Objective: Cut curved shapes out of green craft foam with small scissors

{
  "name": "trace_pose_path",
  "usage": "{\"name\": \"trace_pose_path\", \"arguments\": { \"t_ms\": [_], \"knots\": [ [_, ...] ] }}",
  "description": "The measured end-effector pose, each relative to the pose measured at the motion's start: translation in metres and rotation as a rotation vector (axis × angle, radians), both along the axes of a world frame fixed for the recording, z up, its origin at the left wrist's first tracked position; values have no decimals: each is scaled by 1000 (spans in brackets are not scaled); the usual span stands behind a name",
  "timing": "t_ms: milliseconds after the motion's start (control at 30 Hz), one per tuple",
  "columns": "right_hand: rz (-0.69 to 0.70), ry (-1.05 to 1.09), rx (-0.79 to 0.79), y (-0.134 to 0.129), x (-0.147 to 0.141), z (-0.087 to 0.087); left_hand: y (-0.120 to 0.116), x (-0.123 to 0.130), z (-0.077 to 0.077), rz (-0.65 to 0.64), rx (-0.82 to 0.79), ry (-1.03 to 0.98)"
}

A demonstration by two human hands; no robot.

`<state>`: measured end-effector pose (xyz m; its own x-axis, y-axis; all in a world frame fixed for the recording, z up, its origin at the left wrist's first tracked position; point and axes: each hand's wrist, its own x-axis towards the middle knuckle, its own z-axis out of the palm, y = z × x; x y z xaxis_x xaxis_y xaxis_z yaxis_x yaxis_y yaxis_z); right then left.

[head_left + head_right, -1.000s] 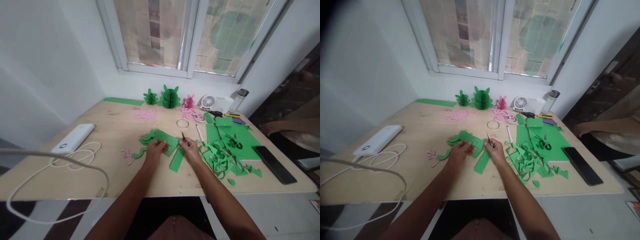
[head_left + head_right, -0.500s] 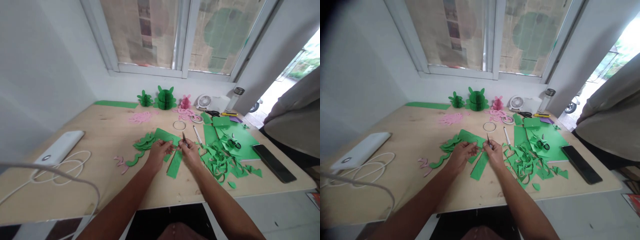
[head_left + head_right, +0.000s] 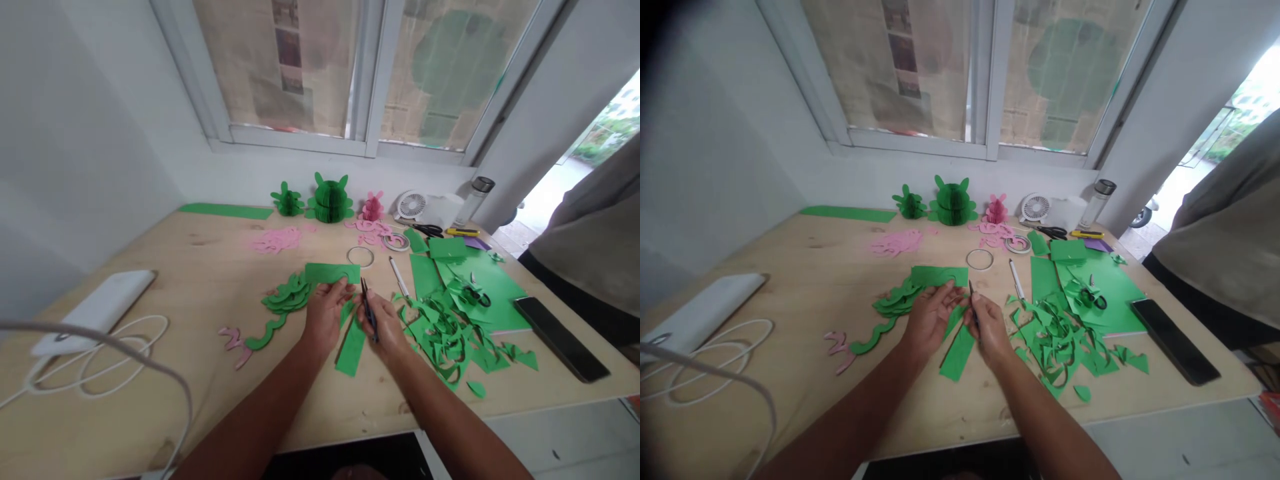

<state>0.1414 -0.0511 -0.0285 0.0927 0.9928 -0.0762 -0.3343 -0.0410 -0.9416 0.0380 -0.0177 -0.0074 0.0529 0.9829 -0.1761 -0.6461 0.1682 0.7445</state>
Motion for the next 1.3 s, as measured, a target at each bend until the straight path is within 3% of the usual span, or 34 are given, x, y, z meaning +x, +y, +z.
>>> {"name": "trace_pose_path", "arguments": {
  "t_ms": [1300],
  "knots": [
    [31, 2, 19, -7, -10, 7, -21, 11, 11, 125, 3, -68]
  ]
}}
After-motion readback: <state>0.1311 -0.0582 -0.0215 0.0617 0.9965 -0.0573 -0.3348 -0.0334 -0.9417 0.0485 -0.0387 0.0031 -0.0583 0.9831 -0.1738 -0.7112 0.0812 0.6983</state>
